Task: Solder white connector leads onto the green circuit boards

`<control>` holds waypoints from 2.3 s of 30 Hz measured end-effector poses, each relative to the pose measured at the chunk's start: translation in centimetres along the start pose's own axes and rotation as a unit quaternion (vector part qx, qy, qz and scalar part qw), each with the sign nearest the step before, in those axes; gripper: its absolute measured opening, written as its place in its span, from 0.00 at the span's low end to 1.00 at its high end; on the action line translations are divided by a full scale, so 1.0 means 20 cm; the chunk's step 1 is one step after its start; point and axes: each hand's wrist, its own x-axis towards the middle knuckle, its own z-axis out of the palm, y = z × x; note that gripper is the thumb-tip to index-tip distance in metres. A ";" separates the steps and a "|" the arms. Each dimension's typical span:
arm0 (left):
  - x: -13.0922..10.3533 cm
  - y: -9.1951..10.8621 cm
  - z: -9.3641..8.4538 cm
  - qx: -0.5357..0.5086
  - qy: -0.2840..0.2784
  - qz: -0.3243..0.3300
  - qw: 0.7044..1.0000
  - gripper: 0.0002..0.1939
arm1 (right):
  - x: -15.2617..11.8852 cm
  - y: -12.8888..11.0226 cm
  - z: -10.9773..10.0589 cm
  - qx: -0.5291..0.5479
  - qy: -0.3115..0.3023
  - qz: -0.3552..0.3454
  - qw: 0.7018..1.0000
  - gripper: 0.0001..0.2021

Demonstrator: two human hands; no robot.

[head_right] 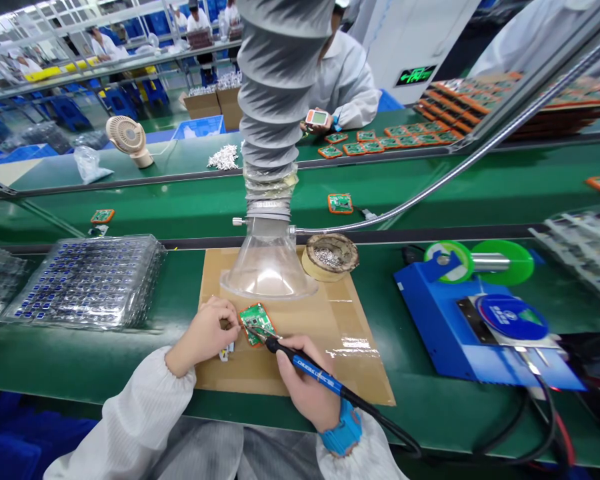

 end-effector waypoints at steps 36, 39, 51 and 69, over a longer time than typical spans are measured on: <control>0.00 0.01 -0.01 -0.007 -0.004 -0.008 1.000 0.11 | 0.02 -0.04 0.00 0.022 0.024 -0.074 0.997 0.02; 0.00 0.02 -0.01 -0.006 -0.002 -0.009 1.000 0.11 | 0.01 -0.03 -0.01 0.021 0.017 -0.070 0.997 0.01; 0.00 0.03 -0.01 0.010 -0.007 -0.013 1.000 0.10 | -0.01 0.03 0.00 0.038 0.062 -0.049 0.996 0.02; -0.02 0.06 -0.05 0.078 -0.054 0.013 0.995 0.08 | 0.32 0.14 -0.23 -0.088 0.243 0.030 0.966 0.17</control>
